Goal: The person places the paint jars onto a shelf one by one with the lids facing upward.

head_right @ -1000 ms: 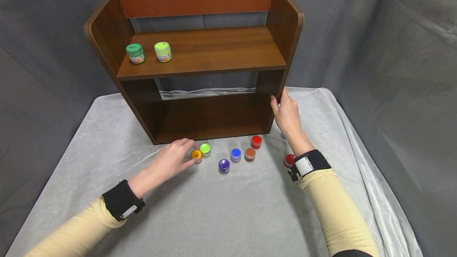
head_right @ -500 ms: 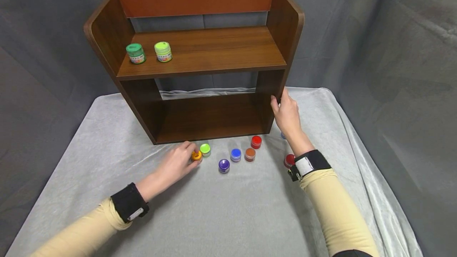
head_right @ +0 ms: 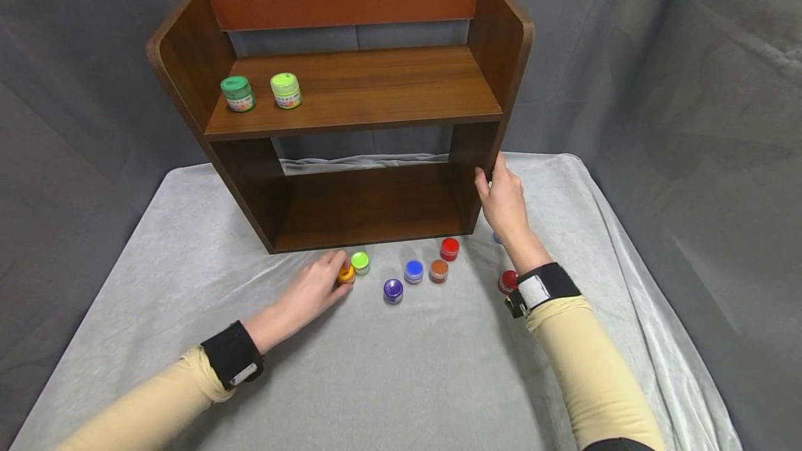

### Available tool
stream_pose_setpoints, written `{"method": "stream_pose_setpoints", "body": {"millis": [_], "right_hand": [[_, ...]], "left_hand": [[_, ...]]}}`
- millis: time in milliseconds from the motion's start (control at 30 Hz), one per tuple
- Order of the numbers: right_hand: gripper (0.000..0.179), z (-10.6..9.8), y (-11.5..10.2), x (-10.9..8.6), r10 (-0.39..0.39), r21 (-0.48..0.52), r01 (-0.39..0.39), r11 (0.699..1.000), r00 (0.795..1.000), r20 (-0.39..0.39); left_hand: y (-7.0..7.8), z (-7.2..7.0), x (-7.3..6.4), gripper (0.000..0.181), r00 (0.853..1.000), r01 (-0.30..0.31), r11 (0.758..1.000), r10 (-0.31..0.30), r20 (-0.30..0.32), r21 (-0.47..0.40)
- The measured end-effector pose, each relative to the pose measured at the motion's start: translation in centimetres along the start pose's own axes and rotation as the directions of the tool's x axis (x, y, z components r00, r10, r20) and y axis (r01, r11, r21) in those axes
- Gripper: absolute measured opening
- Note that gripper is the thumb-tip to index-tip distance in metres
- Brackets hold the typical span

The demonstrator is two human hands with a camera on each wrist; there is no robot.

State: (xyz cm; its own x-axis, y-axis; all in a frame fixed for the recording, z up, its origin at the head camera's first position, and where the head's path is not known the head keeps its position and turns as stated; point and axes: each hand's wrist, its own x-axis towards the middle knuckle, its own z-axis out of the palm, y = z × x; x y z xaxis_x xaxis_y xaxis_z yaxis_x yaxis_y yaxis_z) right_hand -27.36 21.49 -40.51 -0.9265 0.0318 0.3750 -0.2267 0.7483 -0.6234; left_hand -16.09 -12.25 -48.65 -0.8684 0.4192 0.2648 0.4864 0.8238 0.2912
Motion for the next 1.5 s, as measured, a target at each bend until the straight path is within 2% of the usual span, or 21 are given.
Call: {"method": "stream_pose_setpoints", "body": {"millis": [133,400,567,733,1033,1500], "right_hand": [[0.037,0.0,0.0,0.0,0.004,0.002,-0.004,1.000,1.000,0.005],[0.038,0.0,0.0,0.0,0.000,-0.002,0.000,1.000,1.000,0.006],[0.037,0.0,0.0,0.0,-0.001,-0.003,0.001,1.000,1.000,0.004],[0.038,0.0,-0.1,0.0,0.013,0.003,-0.013,1.000,1.000,0.018],[0.038,0.0,-0.1,0.0,0.025,-0.002,-0.025,1.000,0.999,0.029],[0.036,0.0,-0.1,0.0,0.020,-0.009,-0.019,1.000,1.000,0.017]], "left_hand": [[-0.1,0.3,0.0,0.031,1.000,0.011,1.000,-0.012,-0.029,-0.026],[-0.1,0.4,0.0,0.031,0.998,0.056,0.992,-0.059,-0.025,-0.117],[-0.1,0.1,0.0,0.036,0.994,0.104,0.979,-0.109,-0.018,-0.178],[-0.2,-0.3,0.0,0.037,0.992,0.114,0.971,-0.124,-0.036,-0.209],[-0.2,-1.6,0.2,0.037,0.990,0.109,0.958,-0.128,-0.055,-0.267],[-0.2,-4.5,1.5,0.040,0.983,0.088,0.961,-0.126,-0.133,-0.261]]}}
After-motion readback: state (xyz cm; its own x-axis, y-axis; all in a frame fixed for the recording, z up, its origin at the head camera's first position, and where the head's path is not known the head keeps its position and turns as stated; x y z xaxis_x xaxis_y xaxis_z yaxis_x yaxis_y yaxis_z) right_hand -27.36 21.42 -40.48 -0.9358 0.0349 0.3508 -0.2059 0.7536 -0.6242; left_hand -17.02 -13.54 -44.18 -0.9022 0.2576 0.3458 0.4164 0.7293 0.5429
